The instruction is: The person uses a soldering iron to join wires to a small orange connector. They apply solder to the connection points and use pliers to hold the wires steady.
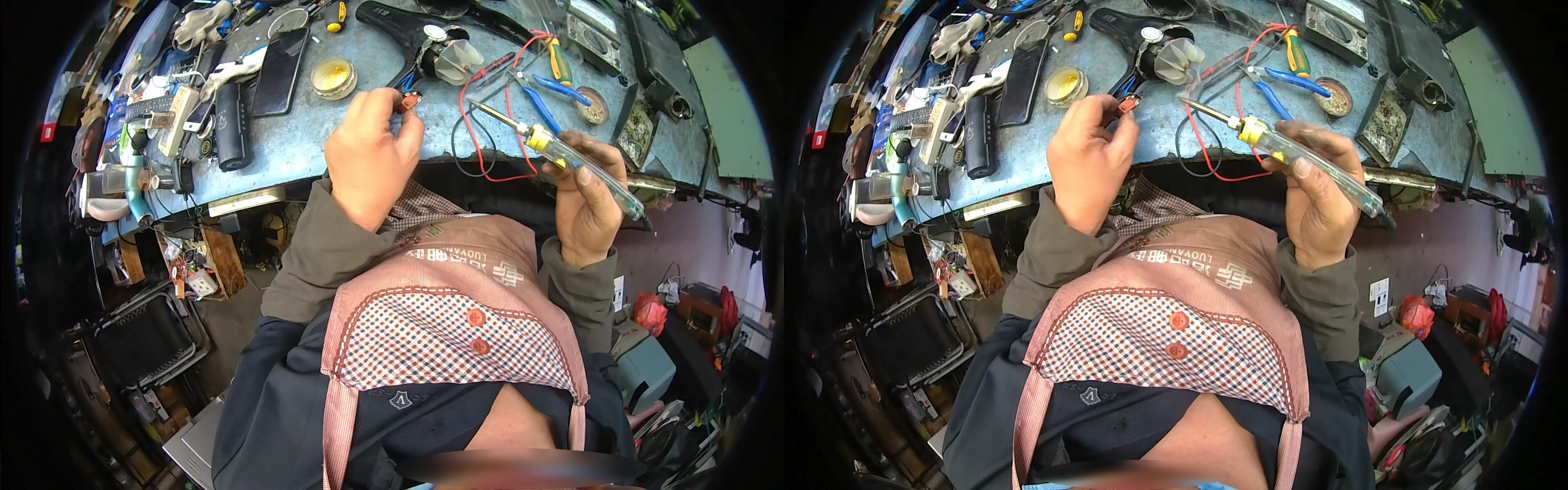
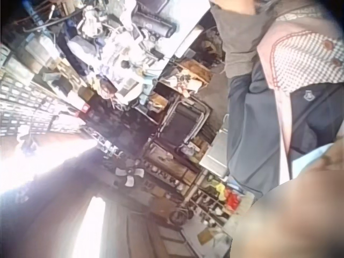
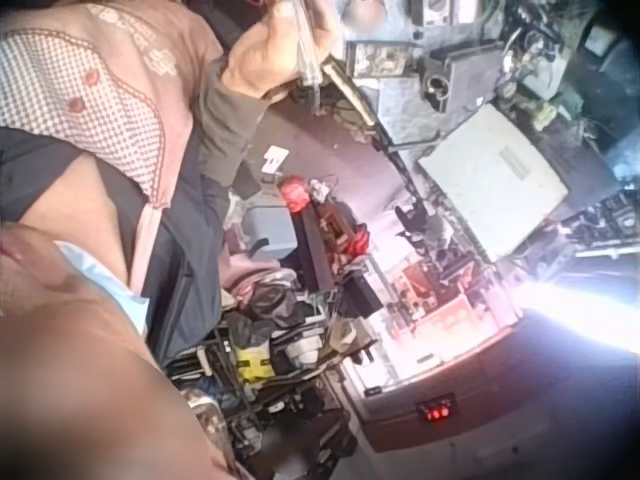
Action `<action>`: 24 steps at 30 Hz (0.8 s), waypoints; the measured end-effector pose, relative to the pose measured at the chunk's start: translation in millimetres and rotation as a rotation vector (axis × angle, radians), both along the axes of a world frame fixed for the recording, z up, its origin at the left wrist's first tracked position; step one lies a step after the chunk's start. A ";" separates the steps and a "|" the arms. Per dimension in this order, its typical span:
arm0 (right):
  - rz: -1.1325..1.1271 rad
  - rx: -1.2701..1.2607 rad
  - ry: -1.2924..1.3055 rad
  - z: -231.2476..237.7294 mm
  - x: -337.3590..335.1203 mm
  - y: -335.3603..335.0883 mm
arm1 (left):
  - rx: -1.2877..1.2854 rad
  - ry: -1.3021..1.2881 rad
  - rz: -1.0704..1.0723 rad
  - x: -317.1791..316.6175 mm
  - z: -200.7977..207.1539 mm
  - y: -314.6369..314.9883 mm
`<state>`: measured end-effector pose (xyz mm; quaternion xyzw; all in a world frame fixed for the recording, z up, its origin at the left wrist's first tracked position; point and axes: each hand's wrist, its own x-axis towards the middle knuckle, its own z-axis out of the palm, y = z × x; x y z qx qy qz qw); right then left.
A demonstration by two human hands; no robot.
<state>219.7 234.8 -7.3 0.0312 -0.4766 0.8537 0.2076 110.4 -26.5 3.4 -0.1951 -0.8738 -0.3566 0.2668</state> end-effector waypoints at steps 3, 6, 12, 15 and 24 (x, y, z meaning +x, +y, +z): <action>0.060 -0.074 -0.038 -3.3 -10.7 -4.7 | 0.252 -0.310 -0.110 -7.3 3.5 -8.1; 0.113 -0.131 -0.052 -3.7 -22.4 -13.8 | 0.319 -0.423 -0.178 -16.8 7.3 -17.0; 0.138 -0.158 -0.074 -16.4 -45.7 -23.7 | 0.173 -0.258 -0.277 -37.5 22.2 -28.7; 0.151 -0.186 -0.097 -20.5 -53.8 -24.0 | 0.178 -0.258 -0.343 -42.0 19.5 -32.1; 0.152 -0.174 -0.111 -24.8 -60.0 -23.0 | 0.055 -0.083 -0.391 -40.8 13.1 -33.1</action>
